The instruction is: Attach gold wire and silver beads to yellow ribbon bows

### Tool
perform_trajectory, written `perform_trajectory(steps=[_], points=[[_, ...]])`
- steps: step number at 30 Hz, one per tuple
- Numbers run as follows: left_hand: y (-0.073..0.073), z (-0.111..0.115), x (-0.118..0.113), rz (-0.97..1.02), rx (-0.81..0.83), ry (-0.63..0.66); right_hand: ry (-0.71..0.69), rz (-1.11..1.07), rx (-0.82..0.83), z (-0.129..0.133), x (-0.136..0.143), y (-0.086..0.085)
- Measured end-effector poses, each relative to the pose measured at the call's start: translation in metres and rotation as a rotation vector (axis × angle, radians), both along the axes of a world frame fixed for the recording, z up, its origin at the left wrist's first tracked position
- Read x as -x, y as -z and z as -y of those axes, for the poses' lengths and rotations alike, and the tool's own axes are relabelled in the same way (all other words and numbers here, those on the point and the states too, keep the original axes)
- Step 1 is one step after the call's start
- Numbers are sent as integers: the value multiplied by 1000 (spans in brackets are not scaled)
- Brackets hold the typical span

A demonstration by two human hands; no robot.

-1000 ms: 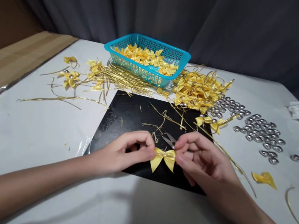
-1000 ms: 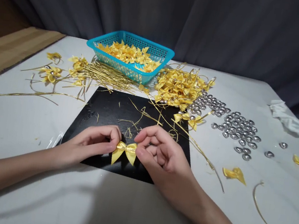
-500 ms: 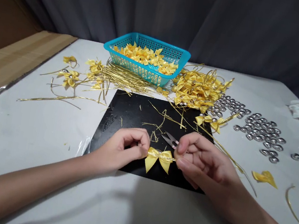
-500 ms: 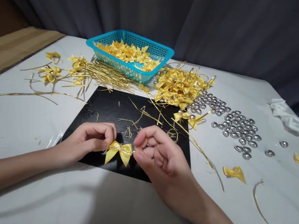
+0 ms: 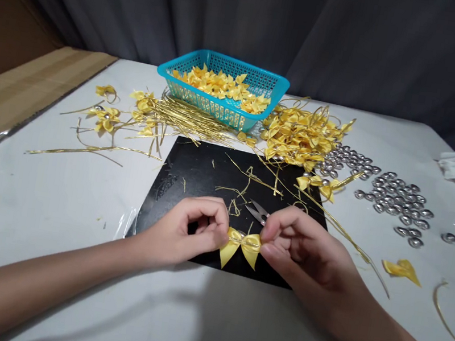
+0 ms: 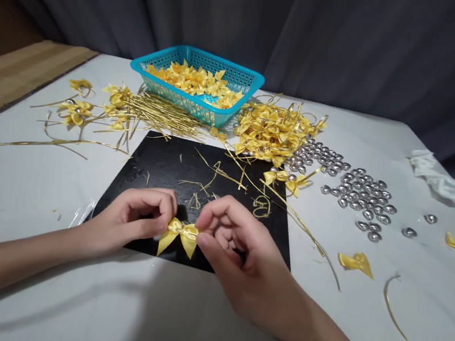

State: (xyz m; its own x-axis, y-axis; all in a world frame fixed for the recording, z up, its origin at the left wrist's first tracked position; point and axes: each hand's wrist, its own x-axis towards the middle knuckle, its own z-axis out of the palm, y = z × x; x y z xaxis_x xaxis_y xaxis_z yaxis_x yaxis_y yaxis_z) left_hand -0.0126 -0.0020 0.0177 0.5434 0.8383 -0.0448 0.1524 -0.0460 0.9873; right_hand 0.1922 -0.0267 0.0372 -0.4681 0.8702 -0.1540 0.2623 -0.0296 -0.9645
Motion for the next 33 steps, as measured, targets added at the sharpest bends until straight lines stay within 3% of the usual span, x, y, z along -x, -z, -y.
perform_trajectory(steps=[5, 13, 23, 33], points=[[1, 1, 0, 2, -40, -11, 1, 6, -57, 0, 0, 0], [0, 2, -1, 12, -123, -29, -40, -29, 0, 0, 0, -1], [3, 2, 1, 102, -74, -46, -26, -282, 317, -4, -6, 2], [3, 1, 2, 125, -75, -28, -30, -406, 370, -7, -5, 5]])
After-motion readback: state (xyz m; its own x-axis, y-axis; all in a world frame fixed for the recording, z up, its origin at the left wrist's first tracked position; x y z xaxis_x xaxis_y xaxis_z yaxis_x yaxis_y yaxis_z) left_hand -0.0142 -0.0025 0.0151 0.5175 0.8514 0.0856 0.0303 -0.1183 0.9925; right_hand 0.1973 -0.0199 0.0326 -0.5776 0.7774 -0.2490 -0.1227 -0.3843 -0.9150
